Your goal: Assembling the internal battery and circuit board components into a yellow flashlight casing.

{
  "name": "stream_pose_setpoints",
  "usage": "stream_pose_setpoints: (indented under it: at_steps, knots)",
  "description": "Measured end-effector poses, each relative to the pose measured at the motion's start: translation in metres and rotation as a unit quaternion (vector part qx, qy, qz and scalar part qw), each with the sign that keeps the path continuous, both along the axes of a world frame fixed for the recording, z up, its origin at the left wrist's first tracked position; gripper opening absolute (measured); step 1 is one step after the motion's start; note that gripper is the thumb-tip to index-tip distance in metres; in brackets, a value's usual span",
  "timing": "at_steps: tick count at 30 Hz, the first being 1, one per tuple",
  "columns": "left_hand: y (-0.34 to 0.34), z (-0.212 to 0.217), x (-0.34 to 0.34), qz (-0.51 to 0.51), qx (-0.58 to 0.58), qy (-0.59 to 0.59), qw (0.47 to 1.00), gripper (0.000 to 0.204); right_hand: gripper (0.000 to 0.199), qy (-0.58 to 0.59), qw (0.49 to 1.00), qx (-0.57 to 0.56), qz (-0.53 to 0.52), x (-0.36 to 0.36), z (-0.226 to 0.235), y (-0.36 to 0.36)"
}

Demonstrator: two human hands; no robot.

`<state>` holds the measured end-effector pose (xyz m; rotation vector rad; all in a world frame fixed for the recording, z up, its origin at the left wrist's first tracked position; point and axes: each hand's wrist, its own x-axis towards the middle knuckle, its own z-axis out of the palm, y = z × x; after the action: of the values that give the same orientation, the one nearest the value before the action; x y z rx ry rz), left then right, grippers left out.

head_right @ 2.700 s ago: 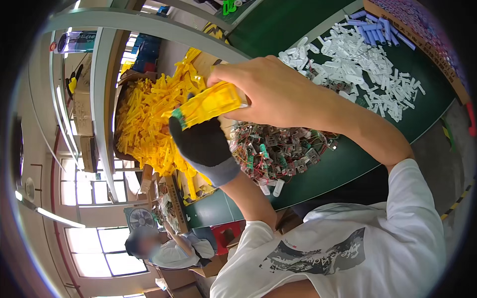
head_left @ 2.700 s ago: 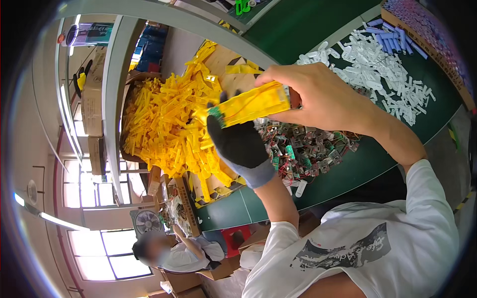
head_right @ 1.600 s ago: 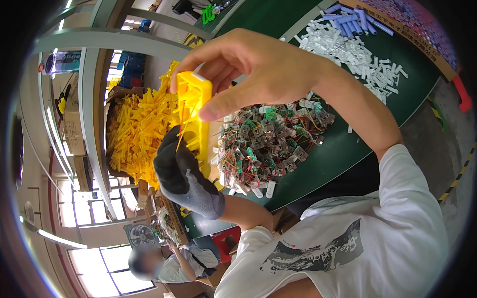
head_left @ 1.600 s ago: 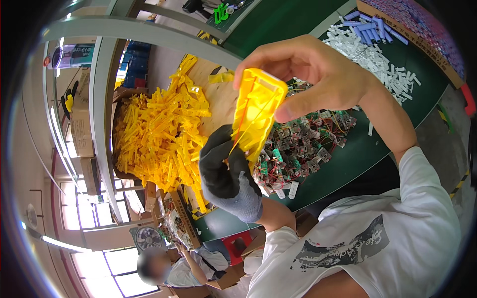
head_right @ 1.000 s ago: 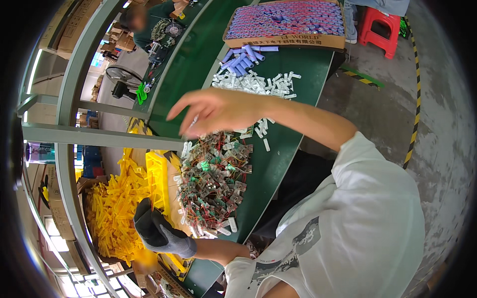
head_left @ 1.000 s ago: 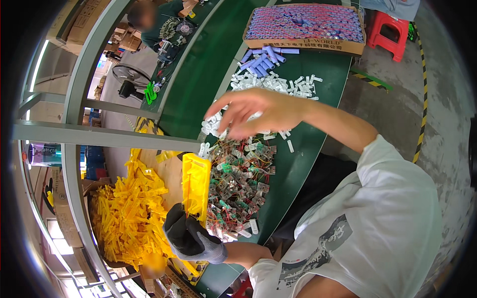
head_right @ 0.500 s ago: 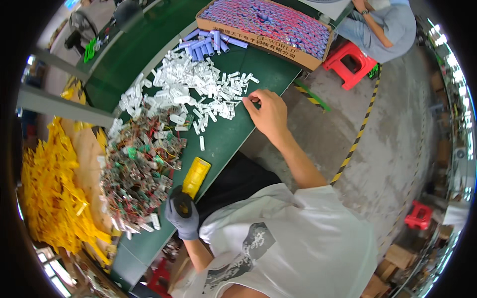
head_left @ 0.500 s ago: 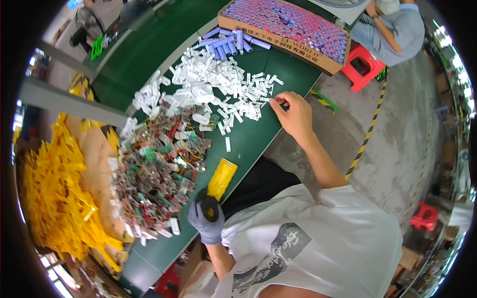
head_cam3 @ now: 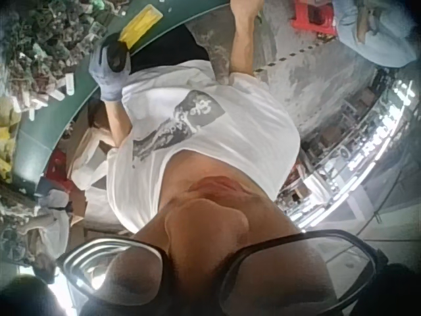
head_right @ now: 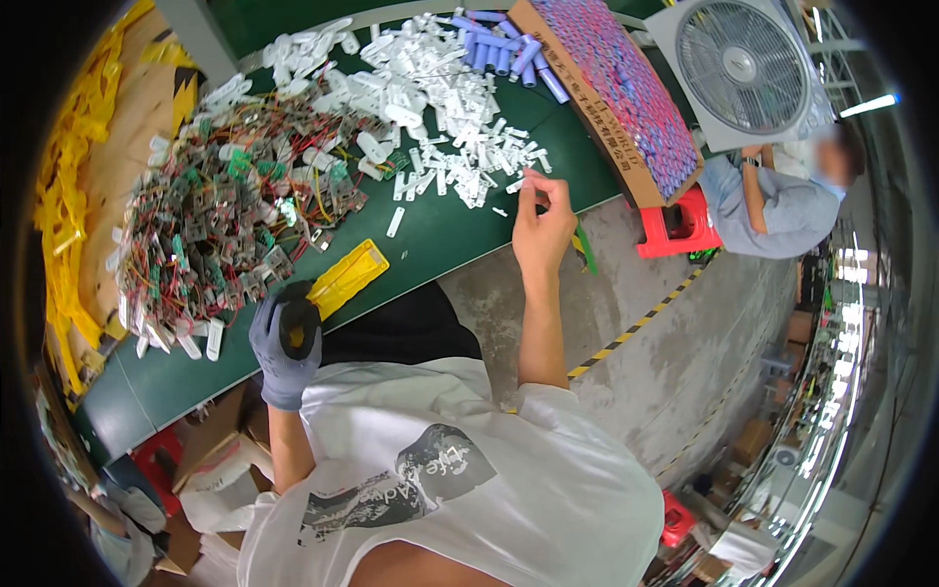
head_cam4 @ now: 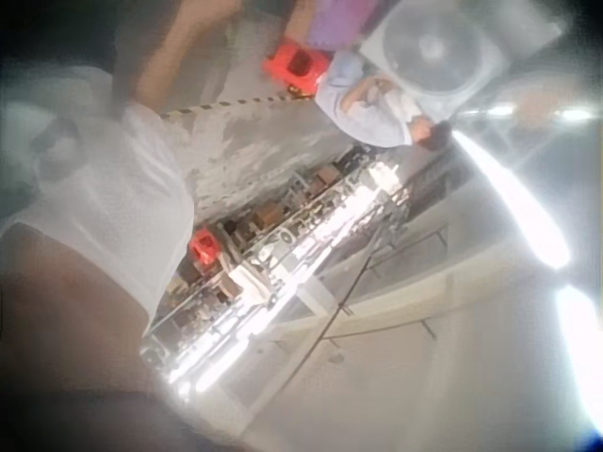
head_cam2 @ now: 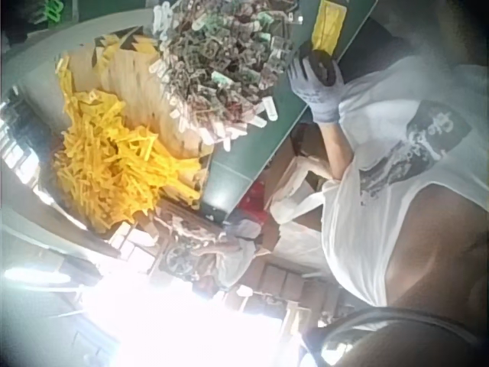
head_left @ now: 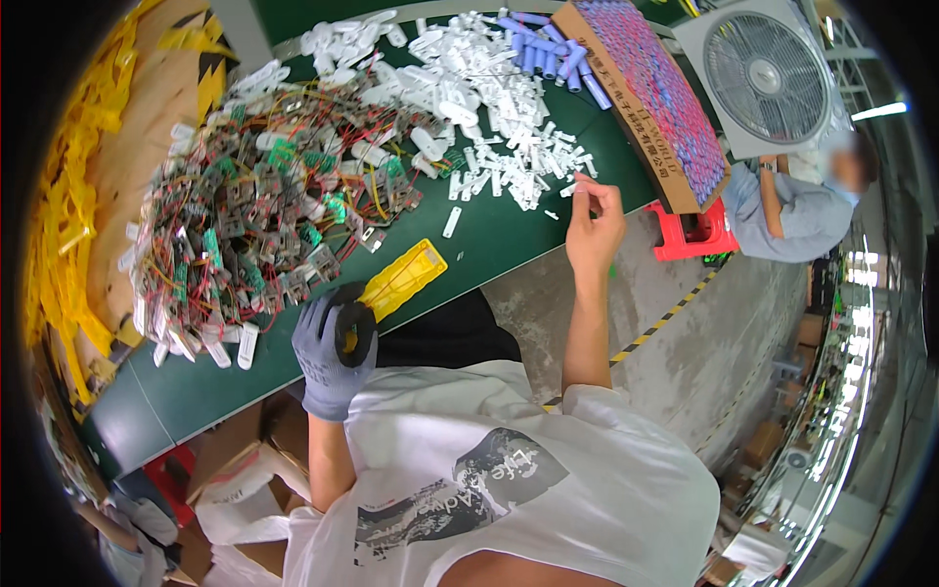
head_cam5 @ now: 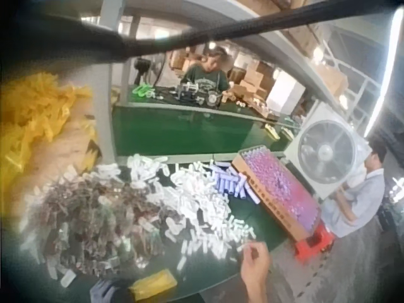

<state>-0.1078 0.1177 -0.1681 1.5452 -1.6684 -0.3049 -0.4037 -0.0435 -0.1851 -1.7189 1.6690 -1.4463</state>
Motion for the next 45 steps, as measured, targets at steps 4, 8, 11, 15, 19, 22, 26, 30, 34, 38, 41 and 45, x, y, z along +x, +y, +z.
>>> stream_pose_setpoints:
  at_steps: [4, 8, 11, 15, 19, 22, 26, 30, 34, 38, 41, 45]
  knots:
    - [-0.001, 0.001, 0.001, -0.005, 0.011, 0.02, 1.0, 0.021, 0.009, -0.108, 0.988, 0.046, 0.1, 0.009, 0.016, 0.015]
    - [0.0, 0.0, 0.004, -0.014, 0.018, 0.034, 0.999, 0.021, 0.01, 0.008, 0.958, 0.089, 0.272, 0.045, 0.042, 0.027]
    - [0.0, -0.001, 0.004, -0.018, 0.013, 0.026, 0.999, 0.023, 0.009, 0.034, 0.9, 0.07, 0.429, 0.07, 0.039, 0.021]
    - [-0.001, 0.003, 0.003, -0.021, 0.014, 0.017, 1.0, 0.024, 0.009, 0.13, 0.855, 0.112, 0.49, 0.084, 0.039, 0.014]
    - [-0.001, 0.002, 0.004, -0.02, 0.009, 0.019, 1.0, 0.023, 0.007, 0.058, 0.881, 0.147, 0.446, 0.082, 0.037, 0.013]
    - [-0.001, 0.001, 0.006, -0.023, 0.009, 0.016, 1.0, 0.024, 0.007, 0.089, 0.865, 0.137, 0.475, 0.087, 0.035, 0.018]
    - [0.0, -0.003, 0.005, -0.024, -0.006, 0.003, 1.0, 0.025, 0.009, 0.064, 0.889, 0.052, 0.451, 0.09, 0.026, 0.023]
    - [0.002, -0.001, 0.002, -0.024, -0.003, 0.002, 1.0, 0.024, 0.009, 0.056, 0.888, 0.067, 0.452, 0.084, 0.019, 0.029]
    - [0.005, -0.001, 0.002, -0.014, -0.008, -0.013, 1.0, 0.024, 0.009, 0.005, 0.878, 0.09, 0.47, 0.085, 0.018, 0.028]
    - [0.003, -0.003, 0.001, -0.016, -0.018, -0.015, 1.0, 0.024, 0.007, 0.036, 0.893, 0.103, 0.437, 0.089, 0.02, 0.033]
    - [0.002, -0.003, 0.002, -0.017, -0.02, -0.023, 0.999, 0.025, 0.007, 0.069, 0.901, 0.096, 0.418, 0.089, 0.022, 0.033]
    - [0.001, -0.005, 0.003, -0.024, -0.023, -0.031, 0.999, 0.026, 0.018, 0.075, 0.901, 0.14, 0.404, 0.091, 0.029, 0.035]
